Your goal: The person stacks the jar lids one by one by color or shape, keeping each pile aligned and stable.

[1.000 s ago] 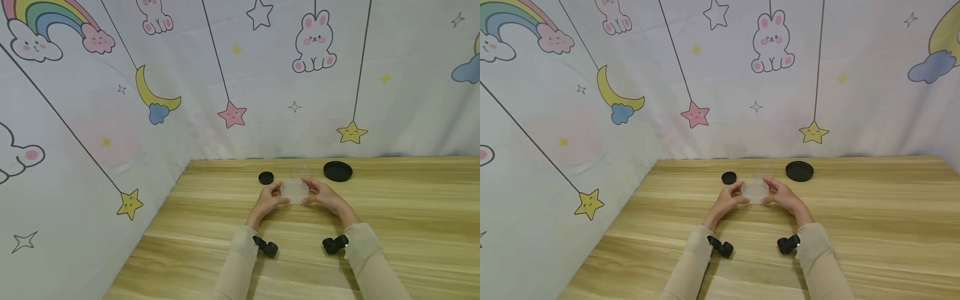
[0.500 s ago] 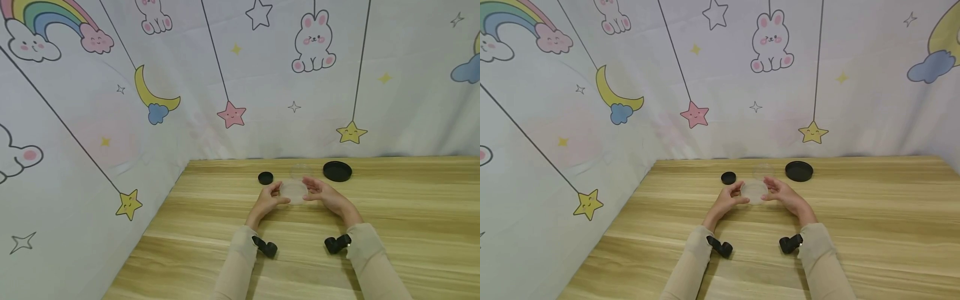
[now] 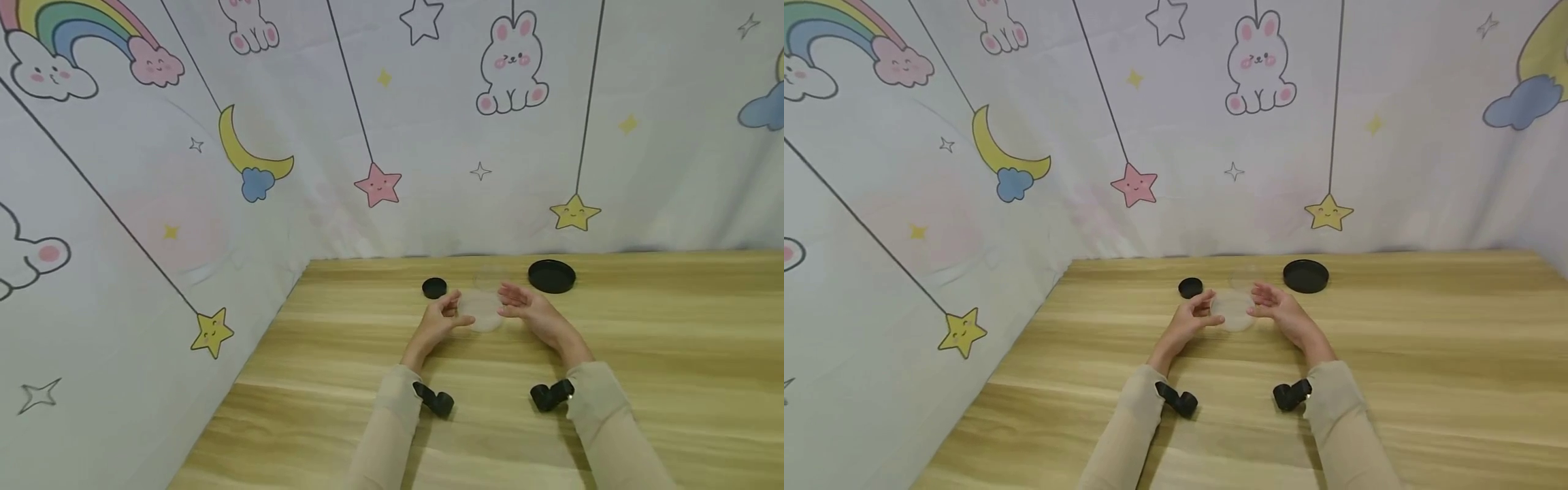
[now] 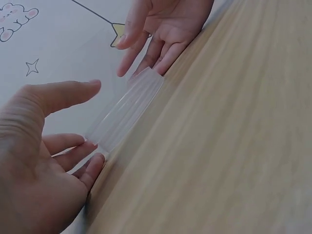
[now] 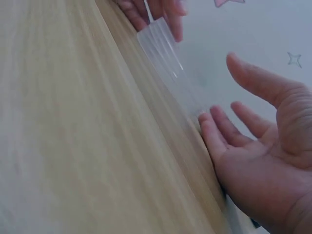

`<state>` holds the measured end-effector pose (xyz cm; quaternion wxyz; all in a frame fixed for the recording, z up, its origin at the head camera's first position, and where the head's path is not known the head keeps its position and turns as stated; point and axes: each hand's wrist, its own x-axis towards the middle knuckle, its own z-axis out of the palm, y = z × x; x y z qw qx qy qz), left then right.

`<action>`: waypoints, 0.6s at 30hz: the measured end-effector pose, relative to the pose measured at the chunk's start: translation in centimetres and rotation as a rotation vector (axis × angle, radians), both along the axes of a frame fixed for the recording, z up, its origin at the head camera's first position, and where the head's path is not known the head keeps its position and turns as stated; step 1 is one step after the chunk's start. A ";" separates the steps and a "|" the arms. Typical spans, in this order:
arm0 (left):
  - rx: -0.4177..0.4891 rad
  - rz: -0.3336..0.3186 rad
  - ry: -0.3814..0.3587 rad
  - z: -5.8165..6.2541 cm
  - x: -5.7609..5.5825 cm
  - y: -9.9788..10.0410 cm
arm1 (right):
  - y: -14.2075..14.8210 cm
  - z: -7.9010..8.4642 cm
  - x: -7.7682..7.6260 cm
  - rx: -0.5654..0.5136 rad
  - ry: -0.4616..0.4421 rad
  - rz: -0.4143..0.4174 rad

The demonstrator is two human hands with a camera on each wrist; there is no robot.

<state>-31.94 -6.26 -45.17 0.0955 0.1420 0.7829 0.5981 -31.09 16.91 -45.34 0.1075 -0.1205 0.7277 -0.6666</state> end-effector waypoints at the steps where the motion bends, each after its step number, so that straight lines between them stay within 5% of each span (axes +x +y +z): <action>1: 0.006 0.011 0.004 0.3 -0.1 0.1 | 0.1 0.1 -0.2 -0.017 -0.004 -0.025; 9: -0.049 0.065 0.127 3.1 -2.6 1.8 | 0.9 1.4 -1.3 0.036 -0.005 -0.251; 18: -0.003 -0.032 0.107 3.6 -6.1 3.4 | 0.9 1.8 -4.0 0.054 -0.028 -0.217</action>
